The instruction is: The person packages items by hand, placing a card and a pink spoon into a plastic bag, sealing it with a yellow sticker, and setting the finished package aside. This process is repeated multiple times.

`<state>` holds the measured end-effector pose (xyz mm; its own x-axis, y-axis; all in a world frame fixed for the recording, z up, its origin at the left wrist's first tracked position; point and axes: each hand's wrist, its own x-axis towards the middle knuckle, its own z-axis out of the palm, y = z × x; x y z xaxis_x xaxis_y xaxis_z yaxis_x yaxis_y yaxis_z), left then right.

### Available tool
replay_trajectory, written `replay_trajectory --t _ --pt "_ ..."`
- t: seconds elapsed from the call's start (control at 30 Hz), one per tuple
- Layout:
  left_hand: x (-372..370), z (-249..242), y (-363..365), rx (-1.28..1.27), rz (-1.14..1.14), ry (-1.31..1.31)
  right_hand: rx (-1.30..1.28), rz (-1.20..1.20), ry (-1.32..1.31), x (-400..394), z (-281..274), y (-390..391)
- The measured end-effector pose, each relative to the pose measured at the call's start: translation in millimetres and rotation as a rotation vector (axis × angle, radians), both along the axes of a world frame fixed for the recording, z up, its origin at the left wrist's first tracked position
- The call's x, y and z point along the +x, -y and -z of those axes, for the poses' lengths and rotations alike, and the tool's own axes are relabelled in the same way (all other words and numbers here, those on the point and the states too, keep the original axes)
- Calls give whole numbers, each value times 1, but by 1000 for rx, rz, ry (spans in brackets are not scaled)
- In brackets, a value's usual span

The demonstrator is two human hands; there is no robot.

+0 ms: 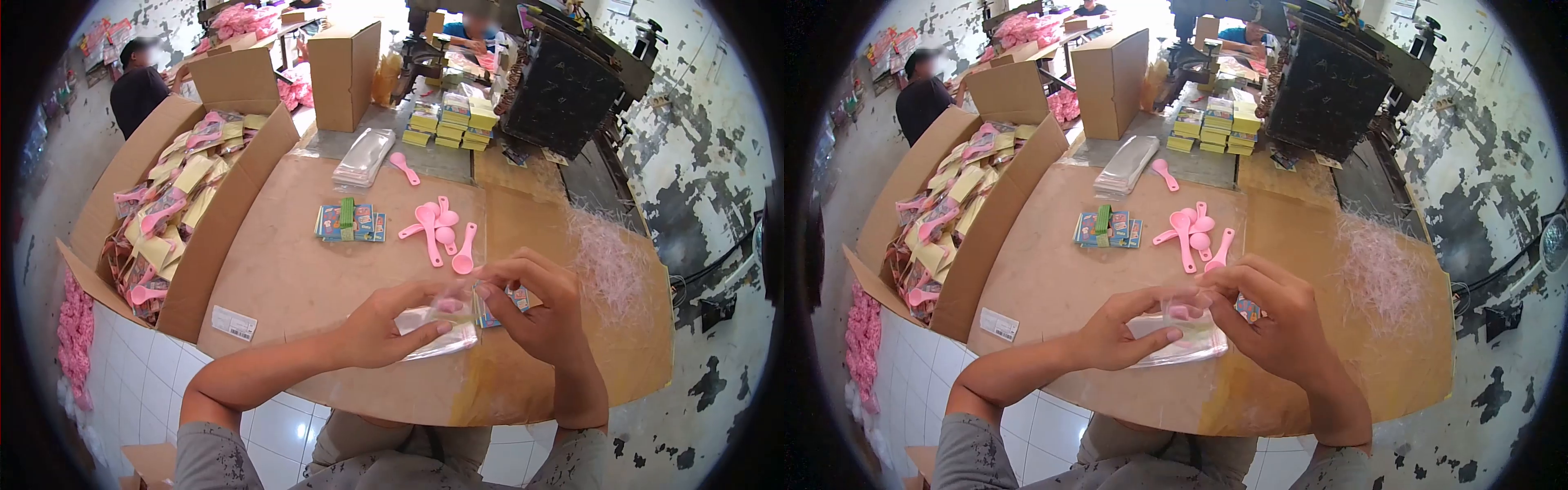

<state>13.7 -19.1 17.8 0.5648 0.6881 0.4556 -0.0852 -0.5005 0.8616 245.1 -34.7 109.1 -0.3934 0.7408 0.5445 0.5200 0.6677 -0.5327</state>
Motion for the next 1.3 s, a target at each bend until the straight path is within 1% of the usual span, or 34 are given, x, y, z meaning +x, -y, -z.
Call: replay_trajectory --t 0.03,0.07,0.13,0.23,0.27,0.33,0.43,0.57,0.63,0.73,0.83,0.87,0.93,0.97,1.03,1.07,1.13,1.3 --pt "1 1 -2 -2 -1 26 -63 -9 -42 -2 1 0" --pt "1 1 -3 -3 0 52 -62 -17 -51 -3 3 -1" --pt "-3 -3 -2 -109 24 46 -57 -28 -69 -5 10 -5" --pt "-5 -9 -1 -257 26 61 -62 52 -126 -6 20 -8" --pt "-5 -10 -1 -303 18 69 92 68 -73 -7 25 -11" --pt "-5 -9 0 -295 -15 29 402 98 34 -10 32 -17" --pt "-6 -6 1 -211 -48 -41 507 109 260 -17 32 -12" --pt "-1 5 2 -22 -113 -62 579 151 397 -20 45 -13" --pt "-2 4 4 25 -141 -146 618 167 463 -20 49 -13" --pt "-2 3 7 46 -125 -251 540 196 506 -27 44 -11" --pt "-2 0 7 81 -75 -302 459 272 432 -7 38 -22" --pt "-2 -2 6 98 -59 -312 300 275 331 3 29 -24" --pt "-2 1 2 -21 -44 -202 -15 278 121 28 2 -19" --pt "-2 2 1 -85 -34 -148 -199 185 23 48 -9 -12" --pt "-6 -4 -2 -211 -27 -136 -563 -4 -169 81 -25 3" --pt "-7 -6 -4 -273 -28 -126 -401 28 -77 80 -23 5" --pt "-6 -4 -4 -245 -12 -92 -76 83 106 71 -13 8" --pt "0 -3 4 -191 3 -135 335 130 248 14 24 15"
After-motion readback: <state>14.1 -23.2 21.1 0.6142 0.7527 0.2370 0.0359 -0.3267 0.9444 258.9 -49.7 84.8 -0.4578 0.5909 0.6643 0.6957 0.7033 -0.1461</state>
